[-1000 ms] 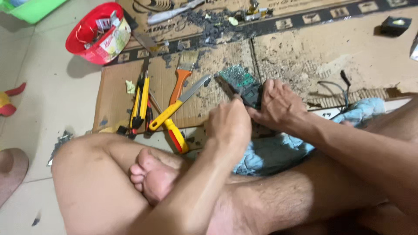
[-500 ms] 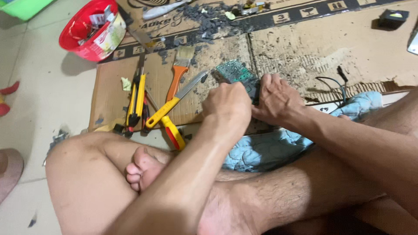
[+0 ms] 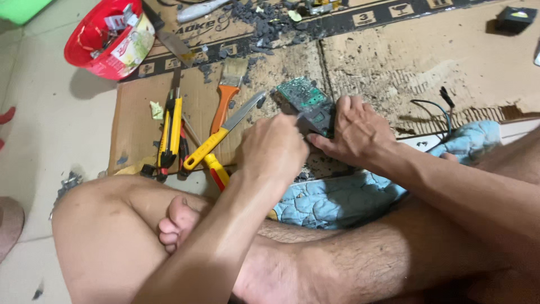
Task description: The person sits on the floor and uses a small metal tool to scrape the surface of a green circuit board. They hold the board steady with one hand while scraping with the other, creating debris on the cardboard below.
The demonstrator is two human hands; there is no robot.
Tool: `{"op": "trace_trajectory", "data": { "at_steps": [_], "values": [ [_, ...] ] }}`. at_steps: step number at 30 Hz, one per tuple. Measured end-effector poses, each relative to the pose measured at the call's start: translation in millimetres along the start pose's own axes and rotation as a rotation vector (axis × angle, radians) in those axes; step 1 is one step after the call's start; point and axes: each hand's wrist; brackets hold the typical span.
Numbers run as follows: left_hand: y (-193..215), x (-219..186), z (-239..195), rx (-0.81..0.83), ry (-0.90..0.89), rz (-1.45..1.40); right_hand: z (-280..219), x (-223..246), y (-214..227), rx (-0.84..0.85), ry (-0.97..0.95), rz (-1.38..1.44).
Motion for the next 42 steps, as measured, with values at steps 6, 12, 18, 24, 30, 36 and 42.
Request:
{"op": "trace_trajectory", "data": {
  "at_steps": [6,12,18,24,30,36,42],
  "values": [
    [1.2,1.9,9.2,0.039,-0.045,0.125,-0.7,1.4,1.8,-0.022,0.002,-0.066],
    [12.7,-17.3,2.4,0.088,0.023,0.062,4.3,-5.7,-6.0,0.003,0.027,-0.187],
    [-13.5,-18.9,10.1,0.139,0.029,0.115,14.7,-15.1,-28.0,-0.019,0.027,-0.093],
    [-57.0,0.1,10.9,-0.1,-0.032,0.013,28.7,-20.3,-53.6,-0.023,-0.026,-0.074],
    [-57.6,2.9,0.0,-0.216,-0.137,0.298,17.0,-13.4,-38.2,-0.04,0.041,-0.135],
    [-49.1,32.9,10.7,-0.194,-0.251,0.185,-7.3,3.9,-5.5,-0.034,0.032,-0.106],
    [-59.5,18.9,26.7,-0.174,0.054,-0.337,23.7,-15.0,-40.4,-0.052,0.049,-0.095]
  ]
}}
Point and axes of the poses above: each hand's wrist, its own z-axis towards the middle knuckle, its own y-axis out of the back of the hand, x = y × z, and after that the axes turned 6 degrees about -y, right-handed
